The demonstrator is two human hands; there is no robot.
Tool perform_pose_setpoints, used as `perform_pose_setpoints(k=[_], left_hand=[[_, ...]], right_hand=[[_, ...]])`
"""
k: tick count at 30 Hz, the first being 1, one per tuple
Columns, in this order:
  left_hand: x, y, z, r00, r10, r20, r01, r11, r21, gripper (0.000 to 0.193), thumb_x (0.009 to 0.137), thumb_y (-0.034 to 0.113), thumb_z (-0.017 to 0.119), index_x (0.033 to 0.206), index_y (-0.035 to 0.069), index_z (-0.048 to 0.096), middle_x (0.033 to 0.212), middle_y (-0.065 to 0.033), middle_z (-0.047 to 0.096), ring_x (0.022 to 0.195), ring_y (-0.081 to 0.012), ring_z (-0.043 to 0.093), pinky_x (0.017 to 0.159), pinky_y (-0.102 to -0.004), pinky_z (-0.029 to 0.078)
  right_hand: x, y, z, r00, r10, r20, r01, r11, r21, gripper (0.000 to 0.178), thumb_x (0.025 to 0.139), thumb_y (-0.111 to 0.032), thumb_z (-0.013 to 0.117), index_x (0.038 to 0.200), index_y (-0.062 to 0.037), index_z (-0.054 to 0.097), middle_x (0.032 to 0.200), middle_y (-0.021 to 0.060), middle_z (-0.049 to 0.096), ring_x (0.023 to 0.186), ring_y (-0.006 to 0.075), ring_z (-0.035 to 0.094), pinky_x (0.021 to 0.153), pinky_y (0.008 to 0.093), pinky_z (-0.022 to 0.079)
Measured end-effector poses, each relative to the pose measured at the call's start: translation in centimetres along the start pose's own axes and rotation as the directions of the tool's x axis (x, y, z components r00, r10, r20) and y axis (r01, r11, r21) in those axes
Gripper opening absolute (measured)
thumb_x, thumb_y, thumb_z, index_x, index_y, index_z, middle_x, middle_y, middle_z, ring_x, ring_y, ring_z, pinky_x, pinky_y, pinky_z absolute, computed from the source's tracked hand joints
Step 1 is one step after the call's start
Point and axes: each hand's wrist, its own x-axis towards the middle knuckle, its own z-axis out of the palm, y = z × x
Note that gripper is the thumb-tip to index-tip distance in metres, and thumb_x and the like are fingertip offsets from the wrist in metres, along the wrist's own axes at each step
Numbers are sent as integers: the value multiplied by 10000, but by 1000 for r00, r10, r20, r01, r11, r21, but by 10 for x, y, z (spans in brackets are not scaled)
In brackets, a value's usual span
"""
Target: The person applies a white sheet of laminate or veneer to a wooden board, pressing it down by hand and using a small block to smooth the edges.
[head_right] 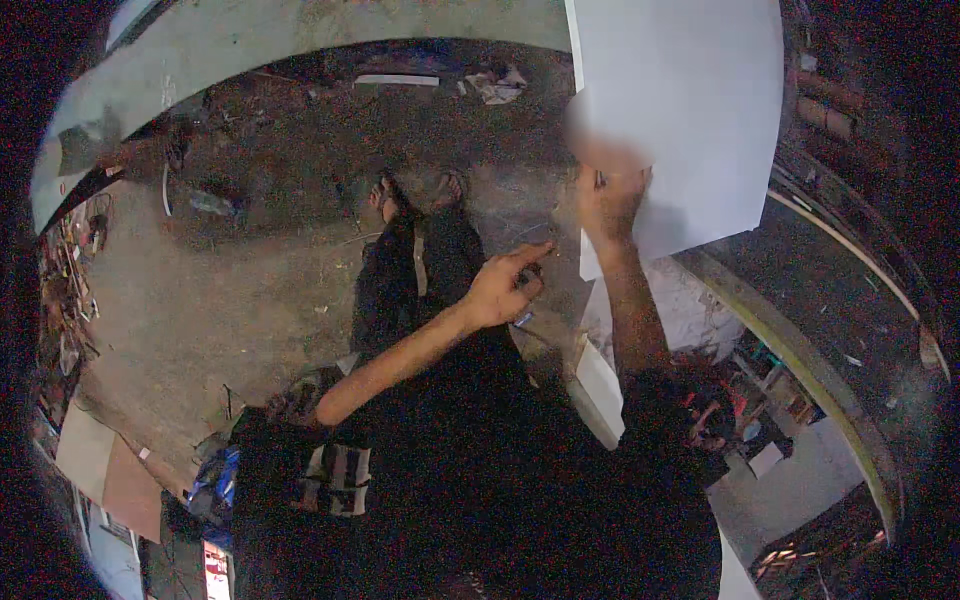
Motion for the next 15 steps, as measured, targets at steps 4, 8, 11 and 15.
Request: perform_pose_setpoints(k=[4,8,11,15], left_hand=[[10,3,-1,986,-126,106,138,984,-116,616,823,165,616,1412,42,484,1255,-214,610,1019,-338,659,880,-393,521],[22,-2,8,989,-134,58,136,990,-31,635,804,174,595,1415,45,481,1140,-207,662,869,-331,691,785,-390,534],[35,18,-7,963,-237,128,239,971,-3,628,805,174,599,1406,33,488,1100,-212,671,859,-328,693,774,-385,534],[51,14,-2,983,-171,66,179,975,-130,609,818,179,613,1401,50,496,1059,-218,681,856,-320,696,780,-390,533]], right_hand=[[-1,1,1,999,-24,-25,23,999,-26,83,879,-134,690,814,-85,673,765,63,619,771,264,558,757,401,395],[68,-13,8,987,-92,-129,92,996,-8,16,858,-105,696,845,-99,689,774,58,627,767,260,558,757,401,393],[60,-13,6,995,-62,-73,62,998,-3,23,853,-101,696,875,-109,700,781,49,631,769,255,556,753,389,386],[31,-6,-8,998,-48,-35,51,995,86,41,861,-118,691,898,-122,708,787,29,631,770,242,546,747,376,373]])
